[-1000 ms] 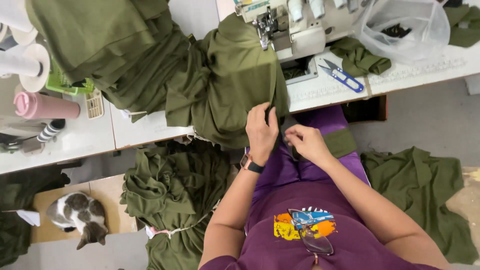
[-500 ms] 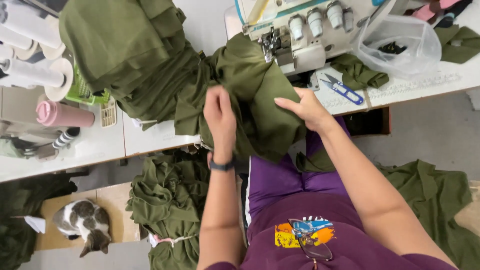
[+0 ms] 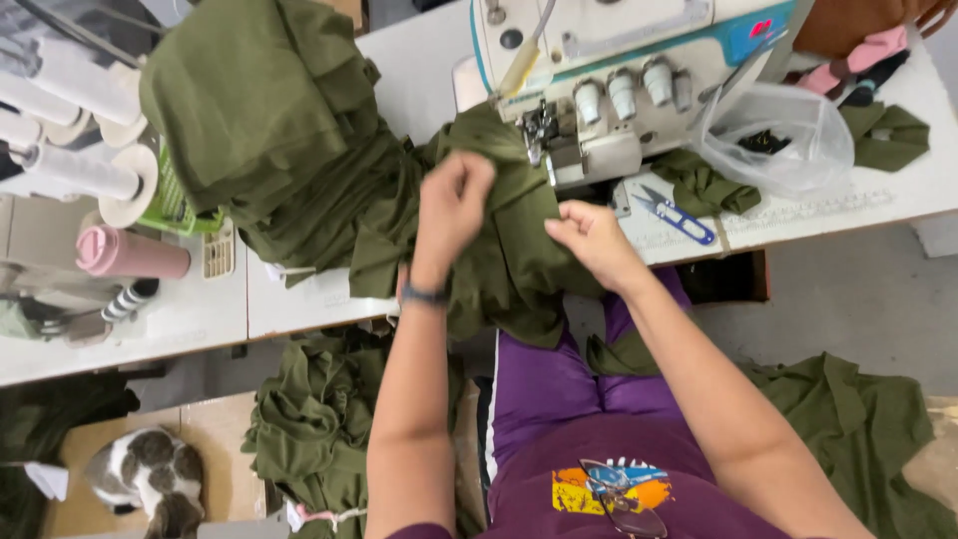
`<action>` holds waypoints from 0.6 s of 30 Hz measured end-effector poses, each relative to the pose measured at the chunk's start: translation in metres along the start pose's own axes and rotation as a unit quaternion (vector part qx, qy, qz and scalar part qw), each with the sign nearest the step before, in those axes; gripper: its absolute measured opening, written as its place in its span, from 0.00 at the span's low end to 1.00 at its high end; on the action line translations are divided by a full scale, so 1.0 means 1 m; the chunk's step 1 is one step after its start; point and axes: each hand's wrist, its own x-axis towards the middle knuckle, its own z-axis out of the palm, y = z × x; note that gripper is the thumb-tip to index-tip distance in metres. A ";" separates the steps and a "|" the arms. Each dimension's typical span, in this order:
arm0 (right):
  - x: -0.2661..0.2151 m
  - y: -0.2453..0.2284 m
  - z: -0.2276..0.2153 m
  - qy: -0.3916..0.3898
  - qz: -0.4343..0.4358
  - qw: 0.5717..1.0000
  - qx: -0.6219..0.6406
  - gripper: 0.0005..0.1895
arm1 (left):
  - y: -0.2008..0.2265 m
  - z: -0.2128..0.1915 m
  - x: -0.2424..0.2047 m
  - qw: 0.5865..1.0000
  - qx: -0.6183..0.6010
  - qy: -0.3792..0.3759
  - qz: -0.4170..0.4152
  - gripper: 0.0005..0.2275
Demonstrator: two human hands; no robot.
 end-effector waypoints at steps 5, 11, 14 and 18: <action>-0.020 -0.005 0.009 -0.003 0.058 0.998 0.033 0.10 | 0.063 0.032 -0.098 0.968 0.223 -0.098 0.052 0.04; -0.047 -0.046 0.026 -0.029 0.001 0.999 0.025 0.18 | 0.036 0.062 -0.135 0.930 0.353 -0.025 0.098 0.05; -0.046 -0.010 0.015 -0.030 0.012 0.999 0.032 0.18 | 0.034 0.067 -0.133 0.934 0.343 -0.007 0.098 0.04; -0.032 -0.031 0.025 -0.036 -0.010 0.998 0.044 0.19 | 0.034 0.072 -0.119 0.934 0.345 -0.013 0.088 0.03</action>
